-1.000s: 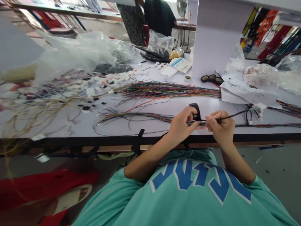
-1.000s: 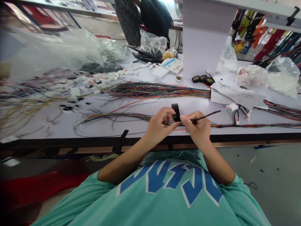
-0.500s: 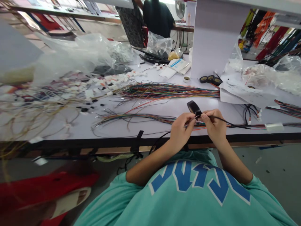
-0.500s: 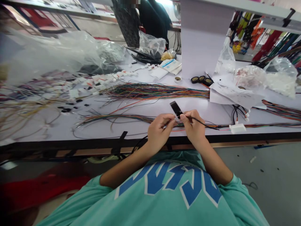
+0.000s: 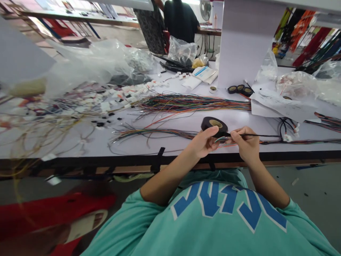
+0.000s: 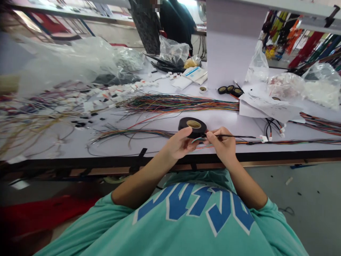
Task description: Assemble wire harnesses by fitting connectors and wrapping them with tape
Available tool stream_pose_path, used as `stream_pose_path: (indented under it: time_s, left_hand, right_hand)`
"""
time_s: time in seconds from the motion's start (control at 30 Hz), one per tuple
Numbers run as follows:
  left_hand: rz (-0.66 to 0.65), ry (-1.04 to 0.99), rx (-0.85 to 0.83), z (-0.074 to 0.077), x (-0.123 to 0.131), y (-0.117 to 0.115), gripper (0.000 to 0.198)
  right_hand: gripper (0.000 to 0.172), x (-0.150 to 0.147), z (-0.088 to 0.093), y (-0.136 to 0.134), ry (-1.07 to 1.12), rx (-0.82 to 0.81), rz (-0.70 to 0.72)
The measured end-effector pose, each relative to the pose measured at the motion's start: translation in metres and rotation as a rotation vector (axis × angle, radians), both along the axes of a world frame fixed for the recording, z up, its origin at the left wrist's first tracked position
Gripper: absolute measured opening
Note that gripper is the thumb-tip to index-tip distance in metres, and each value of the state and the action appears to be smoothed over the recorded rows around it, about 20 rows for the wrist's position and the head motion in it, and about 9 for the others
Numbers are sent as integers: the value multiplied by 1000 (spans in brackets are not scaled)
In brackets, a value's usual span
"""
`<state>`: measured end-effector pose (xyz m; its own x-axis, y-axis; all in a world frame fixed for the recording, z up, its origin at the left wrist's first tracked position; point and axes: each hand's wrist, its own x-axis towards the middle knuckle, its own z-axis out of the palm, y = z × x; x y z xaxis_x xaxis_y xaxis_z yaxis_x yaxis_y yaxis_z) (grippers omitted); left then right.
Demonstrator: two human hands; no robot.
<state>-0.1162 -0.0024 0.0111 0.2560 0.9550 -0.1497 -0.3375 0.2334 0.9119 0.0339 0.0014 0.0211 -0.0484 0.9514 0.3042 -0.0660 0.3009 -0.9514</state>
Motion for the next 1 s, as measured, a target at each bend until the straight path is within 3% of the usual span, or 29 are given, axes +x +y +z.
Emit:
stream_pose_path:
  time_s: [0.1, 0.17, 0.27, 0.37, 0.47, 0.53, 0.63, 0.73, 0.83, 0.93, 1.0]
  left_hand:
    - [187, 141, 332, -5, -5, -11, 64]
    - [119, 247, 510, -3, -13, -16, 79]
    - [-100, 237, 568, 2, -21, -16, 96]
    - [-122, 306, 505, 2, -13, -10, 77]
    - [112, 543, 505, -2, 3, -7, 39]
    - [276, 653, 573, -5, 10, -7, 25]
    - [375, 735, 745, -6, 15, -9, 8]
    - [399, 772, 890, -6, 15, -10, 12]
    - [469, 803, 960, -10, 17, -10, 22]
    - [519, 813, 943, -14, 21, -10, 26]
    - [516, 765, 843, -16, 23, -13, 17]
  right_hand:
    - [37, 0, -2, 8, 148, -185, 3]
    - [39, 1, 0, 12, 158, -247, 23]
    - [38, 6, 6, 11, 99, -210, 52]
    - [32, 8, 11, 4, -25, -84, 53]
    - [30, 6, 11, 0, -108, -2, 17]
    - [34, 4, 9, 0, -64, 14, -12]
    - [41, 1, 7, 2, 70, -19, -26]
    - [43, 1, 8, 3, 70, -117, 77]
    - [40, 2, 9, 2, -119, -181, 179]
    - [37, 1, 6, 0, -251, -110, 106]
    - [32, 0, 3, 0, -303, 2, 18]
